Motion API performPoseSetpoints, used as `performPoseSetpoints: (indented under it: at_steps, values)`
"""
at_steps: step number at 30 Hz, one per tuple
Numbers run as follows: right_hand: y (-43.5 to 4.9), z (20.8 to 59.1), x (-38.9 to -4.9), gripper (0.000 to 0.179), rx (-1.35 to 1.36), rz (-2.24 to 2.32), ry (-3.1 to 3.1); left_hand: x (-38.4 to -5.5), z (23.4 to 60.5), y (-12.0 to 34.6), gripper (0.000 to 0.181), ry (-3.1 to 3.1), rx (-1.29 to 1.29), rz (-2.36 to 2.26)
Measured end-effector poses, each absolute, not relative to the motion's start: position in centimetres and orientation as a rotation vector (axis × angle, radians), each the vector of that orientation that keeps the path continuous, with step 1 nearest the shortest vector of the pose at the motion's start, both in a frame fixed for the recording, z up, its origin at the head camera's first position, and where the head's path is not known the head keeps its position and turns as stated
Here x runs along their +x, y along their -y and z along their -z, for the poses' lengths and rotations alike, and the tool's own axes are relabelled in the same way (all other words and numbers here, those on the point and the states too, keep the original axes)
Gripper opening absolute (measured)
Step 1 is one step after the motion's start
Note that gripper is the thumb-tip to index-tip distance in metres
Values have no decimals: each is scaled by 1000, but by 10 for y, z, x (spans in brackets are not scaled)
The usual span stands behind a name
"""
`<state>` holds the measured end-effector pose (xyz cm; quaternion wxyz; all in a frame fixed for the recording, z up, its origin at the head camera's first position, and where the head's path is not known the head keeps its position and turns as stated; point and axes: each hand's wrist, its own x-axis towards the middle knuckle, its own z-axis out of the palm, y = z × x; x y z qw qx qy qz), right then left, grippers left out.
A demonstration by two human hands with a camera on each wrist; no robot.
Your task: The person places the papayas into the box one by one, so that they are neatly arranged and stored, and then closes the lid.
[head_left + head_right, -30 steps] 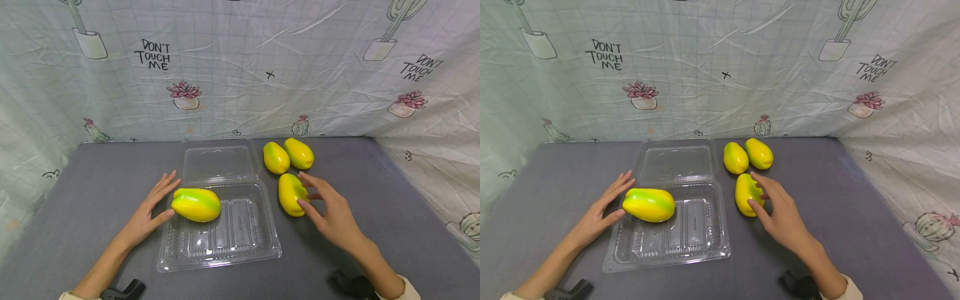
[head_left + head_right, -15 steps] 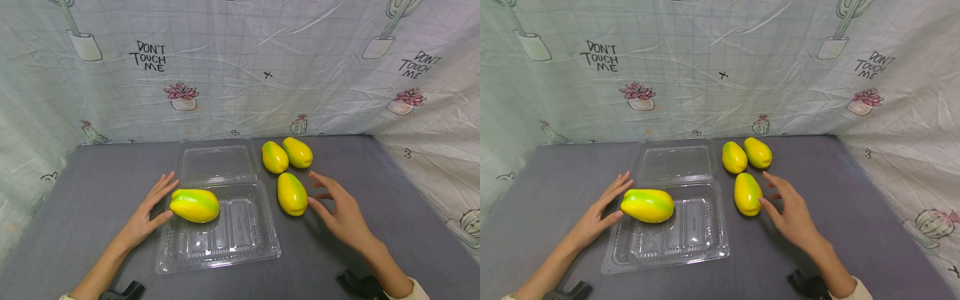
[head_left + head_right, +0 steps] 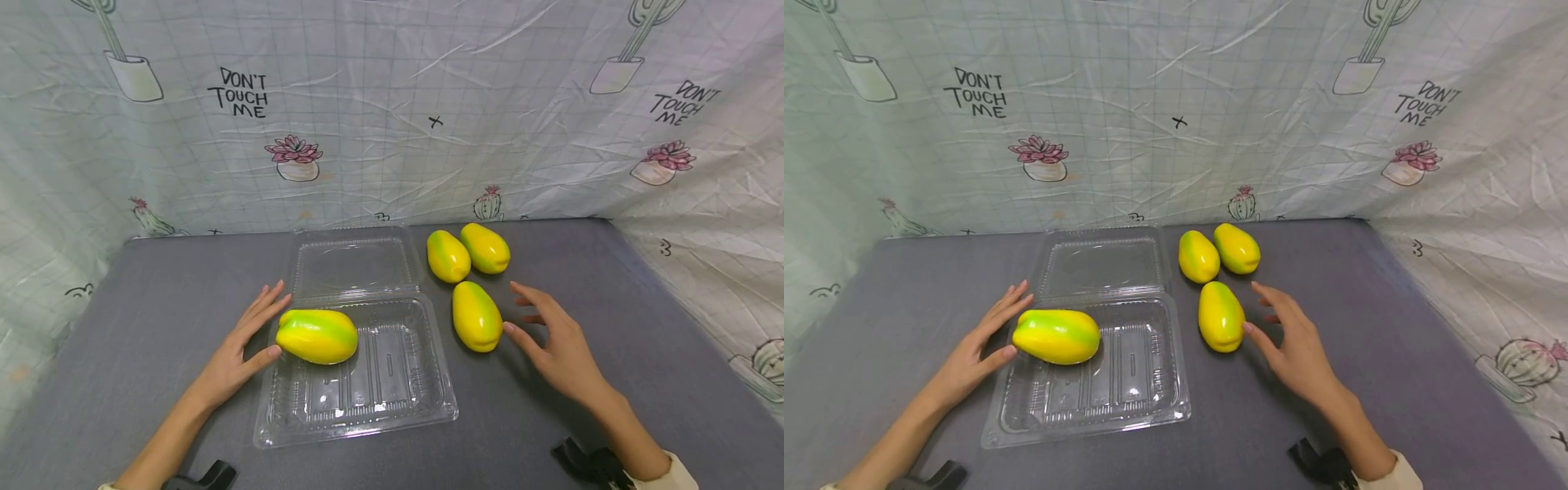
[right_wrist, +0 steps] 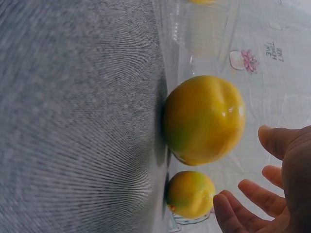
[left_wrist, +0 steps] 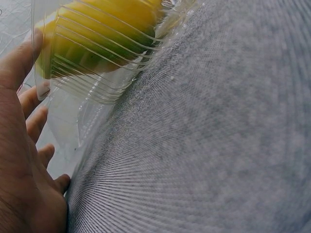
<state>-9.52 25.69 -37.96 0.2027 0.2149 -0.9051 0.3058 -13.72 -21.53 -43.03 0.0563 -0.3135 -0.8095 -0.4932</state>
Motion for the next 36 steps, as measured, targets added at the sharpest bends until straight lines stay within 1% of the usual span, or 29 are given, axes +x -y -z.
performPoseSetpoints:
  at_steps: [17,26,36]
  values:
    - [-253,395,-98,66,450,-976,2684,-135,432,216,67,2447,-945,1504]
    - [-246,396,-106,55,342,-1010,2754,-136,434,216,68,2445,-949,1502]
    - [-241,397,-109,55,302,-1114,2838,-135,433,214,68,2442,-948,1508]
